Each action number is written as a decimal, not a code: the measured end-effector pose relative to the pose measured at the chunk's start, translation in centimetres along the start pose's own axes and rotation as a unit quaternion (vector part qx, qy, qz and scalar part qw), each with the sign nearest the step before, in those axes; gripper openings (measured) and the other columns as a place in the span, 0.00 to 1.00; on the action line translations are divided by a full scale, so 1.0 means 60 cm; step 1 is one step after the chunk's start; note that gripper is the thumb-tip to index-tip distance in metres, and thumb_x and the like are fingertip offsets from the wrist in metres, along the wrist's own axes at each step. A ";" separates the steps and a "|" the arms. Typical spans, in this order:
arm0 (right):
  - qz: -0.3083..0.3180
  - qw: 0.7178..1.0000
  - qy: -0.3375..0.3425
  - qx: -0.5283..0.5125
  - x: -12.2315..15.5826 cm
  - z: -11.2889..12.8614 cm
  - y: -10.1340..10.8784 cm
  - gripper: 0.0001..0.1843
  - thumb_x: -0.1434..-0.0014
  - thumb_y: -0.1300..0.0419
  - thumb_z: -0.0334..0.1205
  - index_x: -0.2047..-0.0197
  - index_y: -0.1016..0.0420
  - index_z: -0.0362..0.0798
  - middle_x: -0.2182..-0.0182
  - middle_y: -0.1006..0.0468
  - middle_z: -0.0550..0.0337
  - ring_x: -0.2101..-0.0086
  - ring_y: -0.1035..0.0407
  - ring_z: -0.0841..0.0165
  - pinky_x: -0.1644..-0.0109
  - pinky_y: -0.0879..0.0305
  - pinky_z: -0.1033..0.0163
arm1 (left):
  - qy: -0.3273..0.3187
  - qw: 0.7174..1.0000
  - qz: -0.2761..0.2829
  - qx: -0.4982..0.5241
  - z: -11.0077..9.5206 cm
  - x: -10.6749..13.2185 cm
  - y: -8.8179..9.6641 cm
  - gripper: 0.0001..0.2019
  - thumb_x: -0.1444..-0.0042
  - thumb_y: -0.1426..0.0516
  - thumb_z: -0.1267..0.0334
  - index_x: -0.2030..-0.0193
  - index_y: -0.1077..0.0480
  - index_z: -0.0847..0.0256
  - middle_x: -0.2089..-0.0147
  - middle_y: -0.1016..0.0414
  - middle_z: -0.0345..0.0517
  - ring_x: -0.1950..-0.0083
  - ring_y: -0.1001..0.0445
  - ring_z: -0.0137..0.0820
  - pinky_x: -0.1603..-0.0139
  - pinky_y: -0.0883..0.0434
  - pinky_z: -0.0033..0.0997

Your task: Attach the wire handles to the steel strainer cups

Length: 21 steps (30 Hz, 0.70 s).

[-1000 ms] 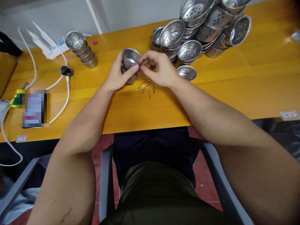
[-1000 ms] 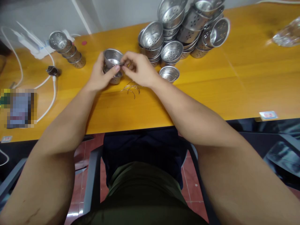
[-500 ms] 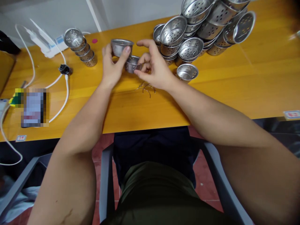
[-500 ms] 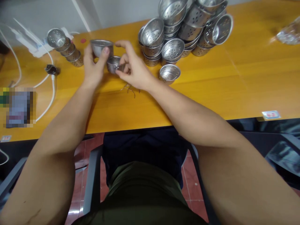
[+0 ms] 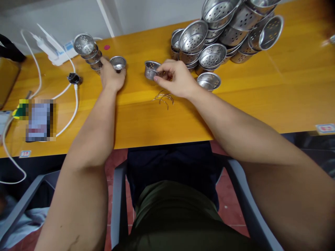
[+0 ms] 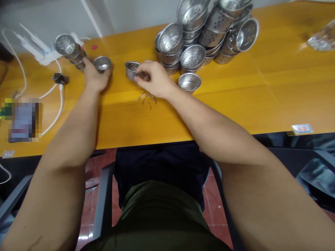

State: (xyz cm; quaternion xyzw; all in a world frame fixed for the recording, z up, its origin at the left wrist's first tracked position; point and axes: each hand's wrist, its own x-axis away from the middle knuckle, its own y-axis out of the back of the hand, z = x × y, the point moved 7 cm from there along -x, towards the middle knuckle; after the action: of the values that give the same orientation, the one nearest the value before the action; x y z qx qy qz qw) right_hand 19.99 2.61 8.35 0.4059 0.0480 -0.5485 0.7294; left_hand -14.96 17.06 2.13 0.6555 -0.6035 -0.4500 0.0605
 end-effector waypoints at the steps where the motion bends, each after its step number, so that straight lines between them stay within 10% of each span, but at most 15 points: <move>1: 0.004 1.000 -0.001 0.002 0.001 0.001 -0.001 0.14 0.23 0.15 0.50 0.53 0.14 0.57 0.56 0.16 0.54 0.58 0.18 0.50 0.45 0.12 0.41 | 0.065 0.995 -0.069 -0.018 0.010 0.006 0.014 0.48 0.46 0.22 0.23 0.39 0.46 0.42 0.36 0.30 0.51 0.37 0.42 0.49 0.28 0.45 0.57; 3: 0.010 1.000 -0.007 0.004 0.001 0.001 -0.004 0.14 0.23 0.15 0.49 0.53 0.14 0.57 0.56 0.16 0.55 0.59 0.19 0.51 0.45 0.12 0.41 | 0.131 0.980 -0.142 -0.052 0.004 0.019 0.029 0.59 0.59 0.21 0.22 0.31 0.45 0.44 0.24 0.32 0.60 0.27 0.41 0.54 0.17 0.48 0.61; 11: 0.017 0.998 -0.017 -0.055 0.004 0.001 -0.010 0.20 0.23 0.17 0.63 0.53 0.14 0.60 0.58 0.19 0.54 0.57 0.20 0.47 0.43 0.12 0.38 | -0.024 0.981 -0.130 -0.140 -0.112 0.026 -0.018 0.43 0.35 0.36 0.10 0.33 0.31 0.41 0.24 0.32 0.52 0.19 0.47 0.60 0.18 0.43 0.68; 16: 0.014 0.998 -0.025 -0.064 0.003 -0.001 -0.009 0.24 0.25 0.17 0.69 0.53 0.15 0.61 0.60 0.22 0.54 0.57 0.20 0.46 0.46 0.11 0.38 | 0.036 0.996 0.013 -0.079 -0.080 0.018 -0.048 0.39 0.45 0.22 0.19 0.51 0.31 0.46 0.44 0.32 0.50 0.39 0.41 0.52 0.24 0.41 0.67; 21: 0.017 0.998 -0.024 -0.058 0.005 0.008 -0.006 0.22 0.25 0.17 0.67 0.55 0.14 0.61 0.60 0.20 0.54 0.55 0.19 0.45 0.45 0.11 0.38 | 0.019 1.000 -0.012 0.001 -0.055 0.017 -0.032 0.48 0.49 0.25 0.05 0.51 0.30 0.47 0.50 0.33 0.45 0.45 0.44 0.46 0.32 0.39 0.63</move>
State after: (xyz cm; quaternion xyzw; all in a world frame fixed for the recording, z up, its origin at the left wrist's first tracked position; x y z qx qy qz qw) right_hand 19.61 2.06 8.29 0.3504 0.0555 -0.5421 0.7617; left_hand -11.51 15.14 2.36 0.6715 -0.5946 -0.4372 0.0656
